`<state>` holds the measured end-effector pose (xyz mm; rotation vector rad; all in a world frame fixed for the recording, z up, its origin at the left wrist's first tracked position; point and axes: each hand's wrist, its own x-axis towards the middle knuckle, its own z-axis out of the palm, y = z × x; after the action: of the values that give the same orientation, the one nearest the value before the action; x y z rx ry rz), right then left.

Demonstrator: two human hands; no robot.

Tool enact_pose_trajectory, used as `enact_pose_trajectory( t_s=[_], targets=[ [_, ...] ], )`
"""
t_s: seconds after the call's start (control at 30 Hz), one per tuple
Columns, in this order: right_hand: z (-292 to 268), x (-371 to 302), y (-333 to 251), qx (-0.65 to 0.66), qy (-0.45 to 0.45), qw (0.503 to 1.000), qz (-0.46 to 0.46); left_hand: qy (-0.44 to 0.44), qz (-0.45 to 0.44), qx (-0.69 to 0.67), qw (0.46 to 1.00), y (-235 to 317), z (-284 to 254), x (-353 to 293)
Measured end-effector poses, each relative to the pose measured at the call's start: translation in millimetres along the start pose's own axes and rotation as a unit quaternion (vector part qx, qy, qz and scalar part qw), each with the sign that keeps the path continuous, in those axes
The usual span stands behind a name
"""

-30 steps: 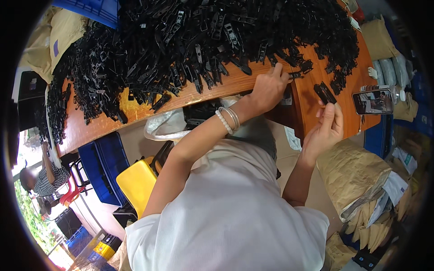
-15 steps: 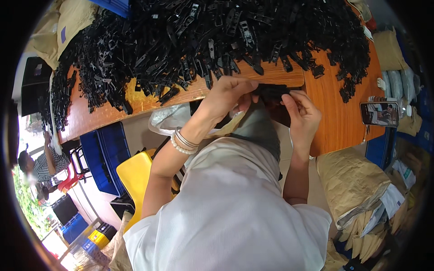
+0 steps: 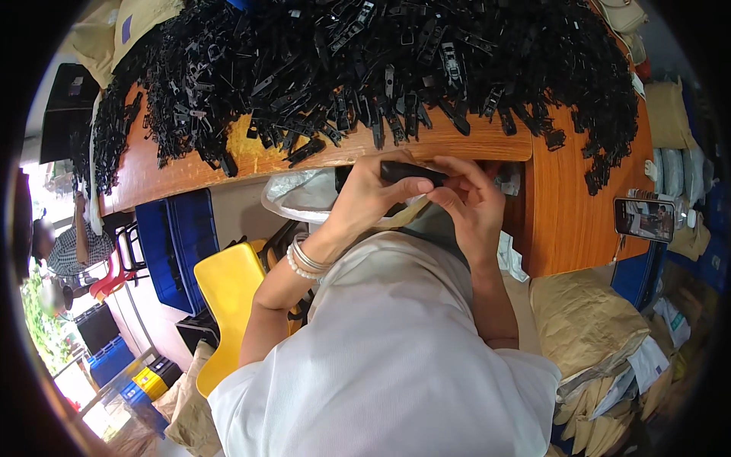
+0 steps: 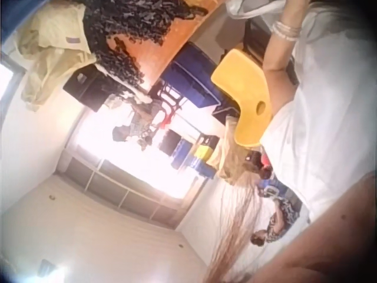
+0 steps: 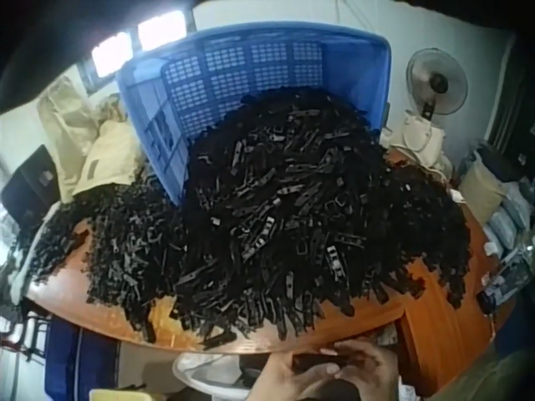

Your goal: Picking up black plastic components from a large pile on a workbench and placing them into a small plastic bag.

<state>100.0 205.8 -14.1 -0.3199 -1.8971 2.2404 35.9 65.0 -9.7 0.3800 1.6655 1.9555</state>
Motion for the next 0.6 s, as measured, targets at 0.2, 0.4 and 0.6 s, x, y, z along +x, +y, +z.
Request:
enact_pose_trajectory(
  t_s=[0.2, 0.4, 0.6],
  targets=[
    [15, 4, -5, -0.004, -0.081, 0.997, 0.01, 0.024, -0.015, -0.069, 0.997, 10, -13, -14],
    [13, 11, 8, -0.019, -0.036, 0.998, 0.043, 0.063, 0.162, 0.297, 0.939, 1, -65, 44],
    [7, 5, 13, -0.007, -0.043, 0.999, 0.032, 0.115, 0.232, 0.777, 0.575, 3, -115, 107]
  ],
)
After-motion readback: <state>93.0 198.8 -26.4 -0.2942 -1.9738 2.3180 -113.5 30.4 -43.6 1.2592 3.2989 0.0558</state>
